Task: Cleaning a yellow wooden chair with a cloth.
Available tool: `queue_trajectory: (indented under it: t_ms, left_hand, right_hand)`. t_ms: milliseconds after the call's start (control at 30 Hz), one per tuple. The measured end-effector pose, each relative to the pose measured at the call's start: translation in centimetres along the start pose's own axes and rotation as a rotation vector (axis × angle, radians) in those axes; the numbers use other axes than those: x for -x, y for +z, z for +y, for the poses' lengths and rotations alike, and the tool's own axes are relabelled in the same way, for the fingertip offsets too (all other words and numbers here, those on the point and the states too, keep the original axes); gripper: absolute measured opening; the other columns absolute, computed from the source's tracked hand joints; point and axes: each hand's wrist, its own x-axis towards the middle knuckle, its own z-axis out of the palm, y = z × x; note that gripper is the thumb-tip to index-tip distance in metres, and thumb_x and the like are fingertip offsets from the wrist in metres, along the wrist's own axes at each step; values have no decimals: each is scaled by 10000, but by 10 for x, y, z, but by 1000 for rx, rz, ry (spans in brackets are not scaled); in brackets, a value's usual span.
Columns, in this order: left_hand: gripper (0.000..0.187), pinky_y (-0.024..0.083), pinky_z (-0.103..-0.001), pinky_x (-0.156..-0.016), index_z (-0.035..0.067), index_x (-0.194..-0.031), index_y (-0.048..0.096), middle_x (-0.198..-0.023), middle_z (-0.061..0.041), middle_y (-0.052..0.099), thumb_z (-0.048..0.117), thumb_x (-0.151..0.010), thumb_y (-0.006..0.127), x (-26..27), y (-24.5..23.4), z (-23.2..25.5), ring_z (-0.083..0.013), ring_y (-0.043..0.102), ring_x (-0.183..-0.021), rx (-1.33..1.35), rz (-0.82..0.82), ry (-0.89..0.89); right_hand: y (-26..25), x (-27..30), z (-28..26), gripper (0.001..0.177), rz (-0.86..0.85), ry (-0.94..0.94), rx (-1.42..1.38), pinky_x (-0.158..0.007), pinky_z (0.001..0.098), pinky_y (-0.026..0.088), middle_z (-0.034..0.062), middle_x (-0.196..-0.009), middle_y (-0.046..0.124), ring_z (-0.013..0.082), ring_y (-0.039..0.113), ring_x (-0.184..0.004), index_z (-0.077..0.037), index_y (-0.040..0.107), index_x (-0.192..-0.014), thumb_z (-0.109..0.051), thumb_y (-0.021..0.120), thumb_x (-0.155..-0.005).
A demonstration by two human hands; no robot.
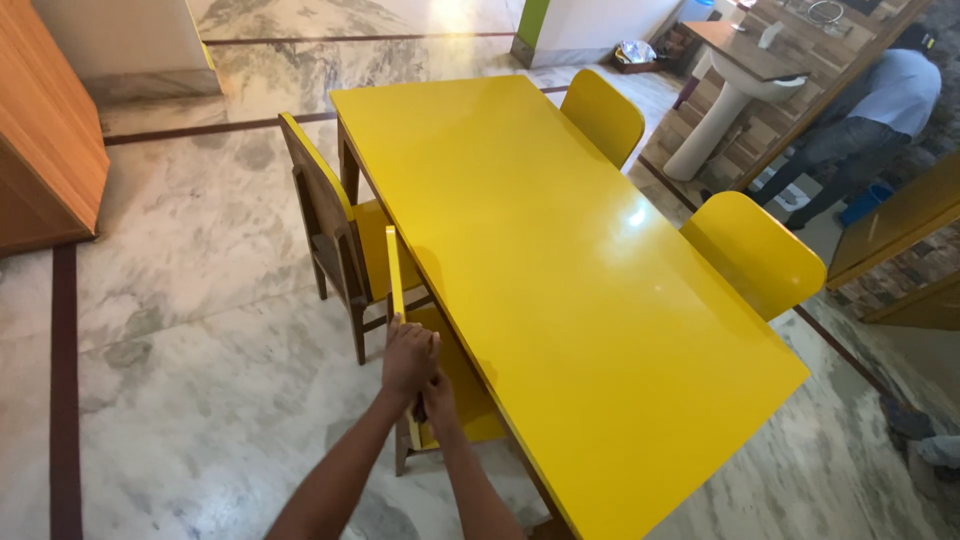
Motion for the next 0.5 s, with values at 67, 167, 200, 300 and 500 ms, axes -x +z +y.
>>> queue_trajectory:
  t_ms: [67,167,200,300,500]
  left_hand:
    - [297,300,-510,-1230,29,-755,688,-850,-136,698,222,-975,632,-3,-6,2,-300,656,-999,15,-2,-11]
    - [284,309,-507,-1227,26,-765,693,-862,-142,699,220,-966,646,4,-2,3,-297,654,-1032,36,34,-10]
    - [281,302,-517,-1221,25,-761,697,-863,-145,701,218,-959,651,6,0,2,-295,654,-1066,29,71,17]
    - [274,296,-517,-1234,28,-755,698,-848,-124,699,207,-957,655,11,-19,14,-299,635,-1136,24,3,-4]
    - [222,292,-546,-1233,45,-803,695,-879,-111,679,197,-957,646,38,-19,19,-323,597,-1233,-79,52,136]
  right_hand:
    - [9,-8,0,282,-27,-28,-129,-765,306,512,23,-1069,672,116,625,-901,-51,619,-1257,-145,576,-995]
    - [3,-6,13,280,-34,-33,-218,-681,316,466,32,-1004,630,119,578,-815,-30,614,-1261,-169,586,-1019]
    - [1,-4,20,291,-18,-16,-195,-636,330,439,54,-959,602,135,544,-766,-4,614,-1265,-196,591,-1048]
    - [2,26,15,342,57,83,-67,-691,303,458,48,-991,624,121,560,-814,-7,620,-1292,-255,568,-1062]
    - [-12,24,55,358,70,120,-74,-839,256,505,-6,-1131,666,82,613,-977,-67,594,-1324,-260,563,-1024]
